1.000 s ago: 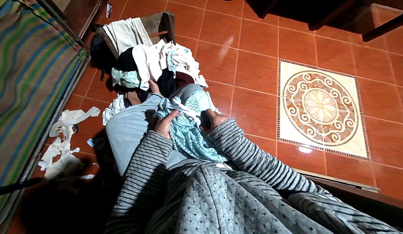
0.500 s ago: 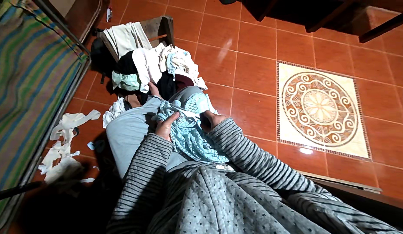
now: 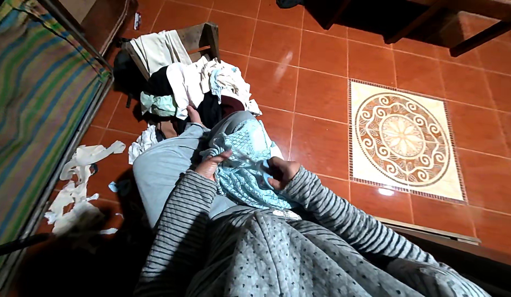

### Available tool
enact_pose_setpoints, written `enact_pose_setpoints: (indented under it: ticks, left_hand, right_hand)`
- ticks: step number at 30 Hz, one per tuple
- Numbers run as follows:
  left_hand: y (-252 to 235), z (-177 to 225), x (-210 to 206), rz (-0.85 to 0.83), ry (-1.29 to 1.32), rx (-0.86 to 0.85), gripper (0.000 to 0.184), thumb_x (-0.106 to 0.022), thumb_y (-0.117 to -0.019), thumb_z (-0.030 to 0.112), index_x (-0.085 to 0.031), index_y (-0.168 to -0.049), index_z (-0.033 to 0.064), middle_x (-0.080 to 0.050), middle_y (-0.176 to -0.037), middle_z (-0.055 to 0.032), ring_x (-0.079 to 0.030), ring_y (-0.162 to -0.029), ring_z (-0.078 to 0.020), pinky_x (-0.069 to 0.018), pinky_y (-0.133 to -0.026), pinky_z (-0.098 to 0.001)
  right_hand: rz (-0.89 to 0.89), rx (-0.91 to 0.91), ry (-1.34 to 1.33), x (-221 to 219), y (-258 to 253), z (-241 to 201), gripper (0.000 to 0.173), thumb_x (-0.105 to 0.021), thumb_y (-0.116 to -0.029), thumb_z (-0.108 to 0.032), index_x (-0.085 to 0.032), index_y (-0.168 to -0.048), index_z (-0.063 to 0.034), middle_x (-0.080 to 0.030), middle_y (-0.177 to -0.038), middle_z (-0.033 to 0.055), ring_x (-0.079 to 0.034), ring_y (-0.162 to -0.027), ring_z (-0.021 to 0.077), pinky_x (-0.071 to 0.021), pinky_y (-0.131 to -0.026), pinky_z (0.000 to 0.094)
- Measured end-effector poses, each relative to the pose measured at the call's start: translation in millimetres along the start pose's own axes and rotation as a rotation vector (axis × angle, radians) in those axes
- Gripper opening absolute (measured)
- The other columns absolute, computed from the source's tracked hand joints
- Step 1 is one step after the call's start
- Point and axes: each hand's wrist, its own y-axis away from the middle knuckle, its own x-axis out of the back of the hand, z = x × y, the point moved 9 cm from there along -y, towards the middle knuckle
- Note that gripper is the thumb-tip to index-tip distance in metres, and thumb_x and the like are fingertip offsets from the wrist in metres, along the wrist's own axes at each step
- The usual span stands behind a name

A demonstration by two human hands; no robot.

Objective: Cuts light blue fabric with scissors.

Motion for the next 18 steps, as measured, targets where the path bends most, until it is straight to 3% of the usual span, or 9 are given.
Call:
enact_pose_setpoints:
  ticks: [3, 7, 10, 15, 18]
  left_hand:
    - [2.8, -1.6, -2.4, -0.025, -0.049, 0.083, 0.014, -0.058, -0.0994, 0.002, -0.058, -0.113, -0.0007, -0.069, -0.089, -0.0085, -0.069, -0.079, -0.0144, -0.0592, -0.075, -0.0316]
    - [0.3, -4.6, 5.8, 0.049, -0.024, 0.093, 0.022, -0.057, -0.0971, -0.002, -0.057, -0.119, -0.0042, -0.068, -0.098, -0.0143, -0.068, -0.087, -0.0195, -0.0578, -0.079, -0.0362]
    - [0.6, -6.5, 4.5, 0.058, -0.060, 0.113, 0.014, -0.047, -0.1038, 0.004, -0.058, -0.110, -0.0016, -0.068, -0.087, -0.0086, -0.067, -0.076, -0.0133, -0.0575, -0.070, -0.0302]
    - [-1.4, -5.7, 0.7, 0.032, -0.032, 0.009, 0.025, -0.056, -0.1042, 0.014, -0.060, -0.122, -0.0019, -0.070, -0.102, -0.0125, -0.069, -0.092, -0.0177, -0.0585, -0.083, -0.0350]
    - [5.6, 0.6, -6.7, -0.002, -0.098, -0.011, 0.034, -0.060, -0.1023, 0.011, -0.052, -0.132, -0.0025, -0.069, -0.108, -0.0124, -0.070, -0.097, -0.0154, -0.0586, -0.087, -0.0332]
  right_hand:
    - [-0.217, -0.004, 0.083, -10.7, 8.6, -16.7, 0.038, -0.074, -0.0837, -0.012, -0.065, -0.114, 0.0077, -0.070, -0.090, 0.0231, -0.070, -0.081, 0.0361, -0.0548, -0.077, 0.0548]
    - [-0.307, 0.065, 0.061, -20.2, 13.8, -27.2, 0.037, -0.074, -0.0850, -0.013, -0.064, -0.114, 0.0078, -0.070, -0.090, 0.0229, -0.070, -0.080, 0.0356, -0.0553, -0.076, 0.0539]
    - [-0.103, 0.056, -0.064, -8.0, 10.9, -20.1, 0.043, -0.076, -0.0819, -0.015, -0.063, -0.116, 0.0084, -0.071, -0.090, 0.0196, -0.069, -0.077, 0.0283, -0.0572, -0.074, 0.0476]
    - [0.220, -0.045, -0.132, 26.6, -16.5, 18.9, 0.045, -0.073, -0.0864, -0.019, -0.061, -0.119, 0.0085, -0.069, -0.092, 0.0187, -0.066, -0.076, 0.0232, -0.0559, -0.074, 0.0425]
    - [0.239, -0.224, -0.174, 39.2, -45.6, 34.3, 0.047, -0.073, -0.0894, -0.006, -0.054, -0.129, 0.0089, -0.069, -0.111, 0.0256, -0.070, -0.088, 0.0335, -0.0557, -0.084, 0.0517]
